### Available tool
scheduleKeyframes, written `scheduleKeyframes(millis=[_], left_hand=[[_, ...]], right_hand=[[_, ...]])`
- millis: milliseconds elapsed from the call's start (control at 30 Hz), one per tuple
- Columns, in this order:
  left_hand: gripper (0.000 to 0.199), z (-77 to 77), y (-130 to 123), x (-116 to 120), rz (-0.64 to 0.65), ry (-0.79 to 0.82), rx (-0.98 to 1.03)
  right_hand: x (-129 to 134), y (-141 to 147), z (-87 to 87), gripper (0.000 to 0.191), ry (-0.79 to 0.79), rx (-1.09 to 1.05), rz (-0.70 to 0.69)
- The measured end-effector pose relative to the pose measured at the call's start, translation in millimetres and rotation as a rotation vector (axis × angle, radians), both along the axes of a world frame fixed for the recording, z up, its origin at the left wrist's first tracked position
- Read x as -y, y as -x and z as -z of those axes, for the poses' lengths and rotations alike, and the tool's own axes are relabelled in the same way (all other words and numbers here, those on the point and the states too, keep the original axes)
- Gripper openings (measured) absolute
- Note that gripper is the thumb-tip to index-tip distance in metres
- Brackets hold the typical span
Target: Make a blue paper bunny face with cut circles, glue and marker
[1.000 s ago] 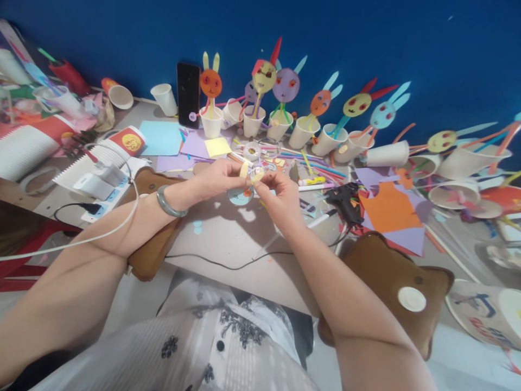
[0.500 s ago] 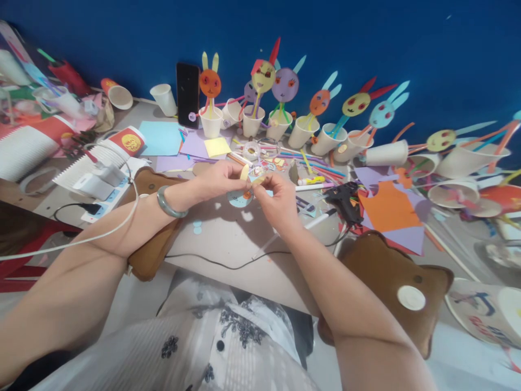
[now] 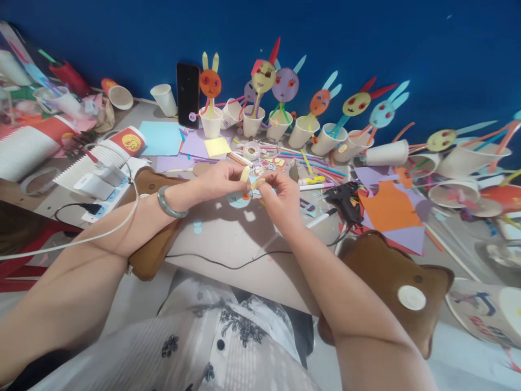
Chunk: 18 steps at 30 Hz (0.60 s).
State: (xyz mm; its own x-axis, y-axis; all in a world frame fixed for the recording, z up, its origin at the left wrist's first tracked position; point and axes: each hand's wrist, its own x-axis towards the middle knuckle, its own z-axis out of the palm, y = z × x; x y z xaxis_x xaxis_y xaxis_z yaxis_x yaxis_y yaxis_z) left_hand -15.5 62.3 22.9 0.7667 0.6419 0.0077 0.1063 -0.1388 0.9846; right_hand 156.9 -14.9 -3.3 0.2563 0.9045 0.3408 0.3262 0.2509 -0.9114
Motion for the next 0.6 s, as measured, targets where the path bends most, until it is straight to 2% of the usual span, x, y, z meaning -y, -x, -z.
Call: scheduleKeyframes(millis=[267, 600], left_hand=[[0.007, -1.2, -1.3, 1.1, -0.01, 0.017, 0.008], [0.015, 1.0, -1.0, -4.6, -0.134, -0.055, 0.042]], right_hand=[[0.9, 2.4, -4.7, 0.007, 0.032, -0.034, 0.018], [1.1, 3.0, 2.8, 0.012, 0.133, -0.042, -0.121]])
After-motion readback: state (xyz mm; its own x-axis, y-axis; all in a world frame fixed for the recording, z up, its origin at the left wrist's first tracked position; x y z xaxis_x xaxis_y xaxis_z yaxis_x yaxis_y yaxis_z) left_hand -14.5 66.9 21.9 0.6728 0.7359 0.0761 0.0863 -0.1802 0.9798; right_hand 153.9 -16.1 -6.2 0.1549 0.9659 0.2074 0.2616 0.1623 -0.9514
